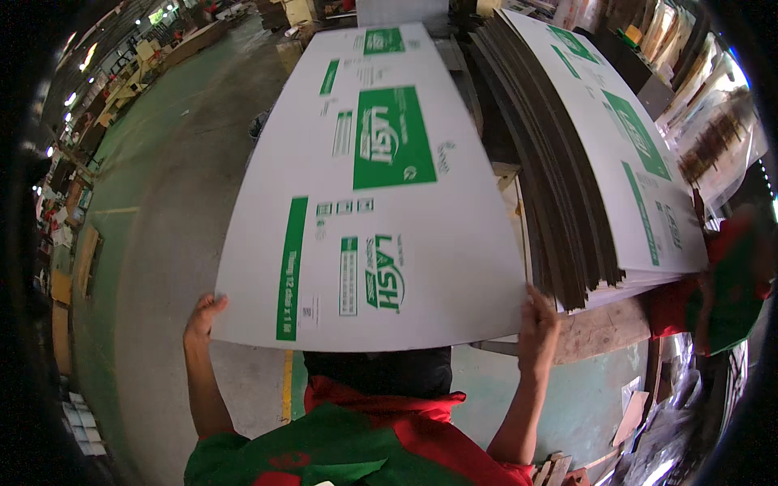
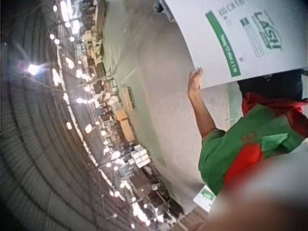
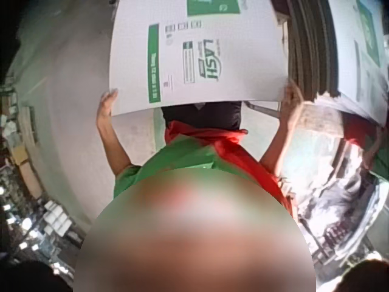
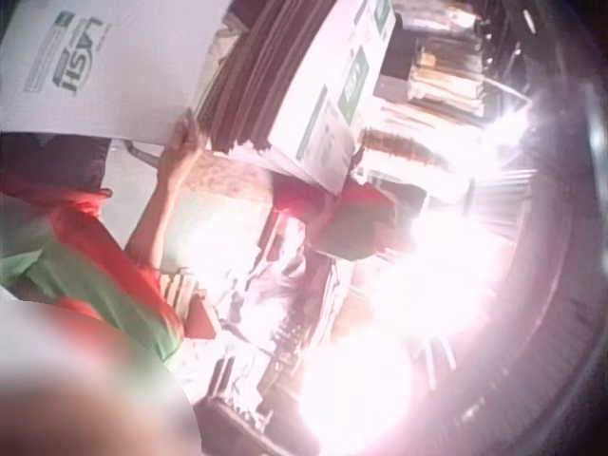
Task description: The person repeatedly picks up large white cardboard sheets from a conveyor and stacks them on a table. The person handles each sheet with both hands and places it onto a growing pile. A coworker is visible nearby but does not assist with the stacking.
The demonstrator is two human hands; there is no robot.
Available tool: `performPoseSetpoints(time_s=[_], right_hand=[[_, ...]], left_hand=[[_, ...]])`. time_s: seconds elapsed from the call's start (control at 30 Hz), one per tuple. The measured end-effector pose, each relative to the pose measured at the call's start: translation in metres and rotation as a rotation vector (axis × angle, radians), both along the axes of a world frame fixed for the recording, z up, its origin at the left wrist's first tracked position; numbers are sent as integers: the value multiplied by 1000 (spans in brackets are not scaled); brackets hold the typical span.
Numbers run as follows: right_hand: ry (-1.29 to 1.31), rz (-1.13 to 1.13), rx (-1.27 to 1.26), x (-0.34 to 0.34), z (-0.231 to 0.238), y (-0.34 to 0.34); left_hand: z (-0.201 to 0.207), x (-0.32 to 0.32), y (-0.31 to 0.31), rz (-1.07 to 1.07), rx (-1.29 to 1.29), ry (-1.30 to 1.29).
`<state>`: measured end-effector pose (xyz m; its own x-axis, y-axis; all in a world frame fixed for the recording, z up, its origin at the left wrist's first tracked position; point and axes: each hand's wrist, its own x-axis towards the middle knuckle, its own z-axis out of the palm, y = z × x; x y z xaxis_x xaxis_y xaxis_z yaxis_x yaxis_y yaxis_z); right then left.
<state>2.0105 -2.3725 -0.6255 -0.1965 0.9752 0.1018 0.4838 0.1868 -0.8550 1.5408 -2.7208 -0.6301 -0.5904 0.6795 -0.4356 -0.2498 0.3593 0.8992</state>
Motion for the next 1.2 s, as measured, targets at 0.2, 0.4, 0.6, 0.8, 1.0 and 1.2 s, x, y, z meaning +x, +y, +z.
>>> performPoseSetpoints(time_s=[0.2, 0.4, 0.6, 0.8, 1.0, 1.2], right_hand=[[-187, 44, 94, 20, -92, -27], [-22, -143, -365, 79, -124, -83], [-109, -173, -220, 90, -151, -48], [-114, -125, -52, 9, -172, 76], [-26, -108, -124, -49, -178, 144], [-456, -9, 397, -59, -110, 125]], left_hand=[[-73, 45, -22, 146, -179, 49], [-136, 114, -33, 211, -160, 638], [-136, 116, -2, 106, -230, 606], [-156, 31, 128, 108, -225, 721], [-174, -30, 199, 128, -184, 680], [-233, -102, 257, 119, -114, 767]])
